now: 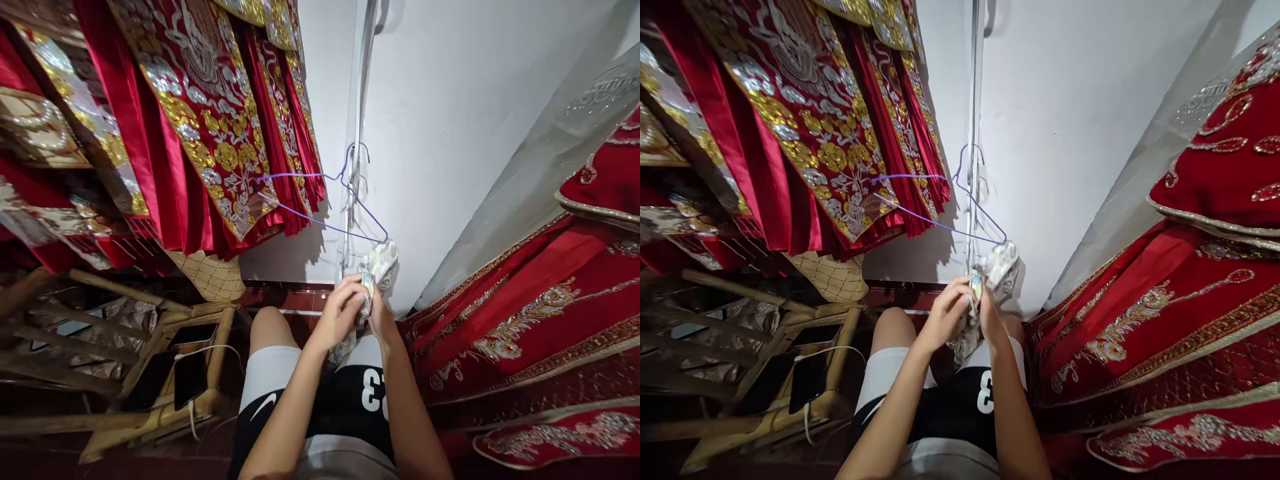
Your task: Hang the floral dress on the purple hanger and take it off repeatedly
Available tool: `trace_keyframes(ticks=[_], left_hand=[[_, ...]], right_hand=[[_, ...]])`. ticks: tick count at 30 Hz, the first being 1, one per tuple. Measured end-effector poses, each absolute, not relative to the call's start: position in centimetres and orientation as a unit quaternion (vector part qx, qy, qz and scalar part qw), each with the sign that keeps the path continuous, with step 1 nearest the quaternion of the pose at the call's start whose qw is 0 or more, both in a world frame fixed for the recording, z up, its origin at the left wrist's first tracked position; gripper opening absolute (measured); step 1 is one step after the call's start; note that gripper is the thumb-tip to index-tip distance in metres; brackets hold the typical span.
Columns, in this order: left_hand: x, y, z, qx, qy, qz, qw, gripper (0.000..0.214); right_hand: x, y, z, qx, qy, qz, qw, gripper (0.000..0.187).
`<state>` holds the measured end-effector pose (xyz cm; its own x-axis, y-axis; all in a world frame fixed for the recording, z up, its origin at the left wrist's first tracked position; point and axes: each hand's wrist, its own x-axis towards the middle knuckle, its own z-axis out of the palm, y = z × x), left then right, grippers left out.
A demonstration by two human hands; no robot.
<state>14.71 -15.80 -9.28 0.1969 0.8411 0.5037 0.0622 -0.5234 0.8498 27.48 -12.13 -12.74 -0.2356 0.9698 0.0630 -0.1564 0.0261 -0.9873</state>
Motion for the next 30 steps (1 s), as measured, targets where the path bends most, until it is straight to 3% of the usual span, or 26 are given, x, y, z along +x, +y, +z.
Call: trace_keyframes(ticks=[3,5,8,10,12,14,16,19,21,25,30], left_hand=[[13.8,-15.8,-8.9,0.743,0.363,0.499,0.261,0.026],[12.7,-14.9,-8.9,0.749,0.371,0.477,0.272,0.035],[10.9,-13.0,-9.9,0.755,0.337,0.414,0.381,0.043],[9.5,-11.8,-10.7,0.765,0.338,0.347,0.424,0.050],[7.8,-10.8,-11.3,0.785,0.394,0.267,0.396,0.056],[5.8,-10.1,-11.1,0.811,0.473,0.168,0.300,0.053],[3.8,-9.5,-10.2,0.822,0.534,0.067,0.186,0.045],[1.3,-8.6,-8.3,0.813,0.575,-0.030,0.088,0.031],[0.1,-8.1,-7.0,0.802,0.594,-0.035,0.062,0.027],[-1.9,-6.9,-4.6,0.764,0.641,0.048,0.055,0.024],[-2.4,-5.2,-1.9,0.819,0.525,0.217,0.082,0.022]], right_hand=[[27.2,-12.0,-11.8,-0.342,-0.481,0.653,0.474,0.077],[27.7,-11.9,-10.7,-0.324,-0.503,0.685,0.415,0.073],[29.2,-10.8,-8.3,-0.318,-0.587,0.679,0.306,0.045],[30.3,-9.1,-6.4,-0.330,-0.659,0.616,0.278,0.027],[31.1,-6.7,-4.8,-0.361,-0.719,0.496,0.327,0.015],[31.3,-3.7,-3.9,-0.405,-0.734,0.351,0.417,0.009],[31.0,-0.6,-3.7,-0.427,-0.715,0.259,0.489,0.016],[30.2,3.2,-4.6,-0.426,-0.704,0.251,0.509,0.037],[30.1,4.6,-5.4,-0.432,-0.717,0.269,0.476,0.043],[31.7,4.2,-6.1,-0.442,-0.732,0.250,0.455,0.036],[34.4,0.9,-4.7,-0.461,-0.726,0.215,0.463,0.025]])
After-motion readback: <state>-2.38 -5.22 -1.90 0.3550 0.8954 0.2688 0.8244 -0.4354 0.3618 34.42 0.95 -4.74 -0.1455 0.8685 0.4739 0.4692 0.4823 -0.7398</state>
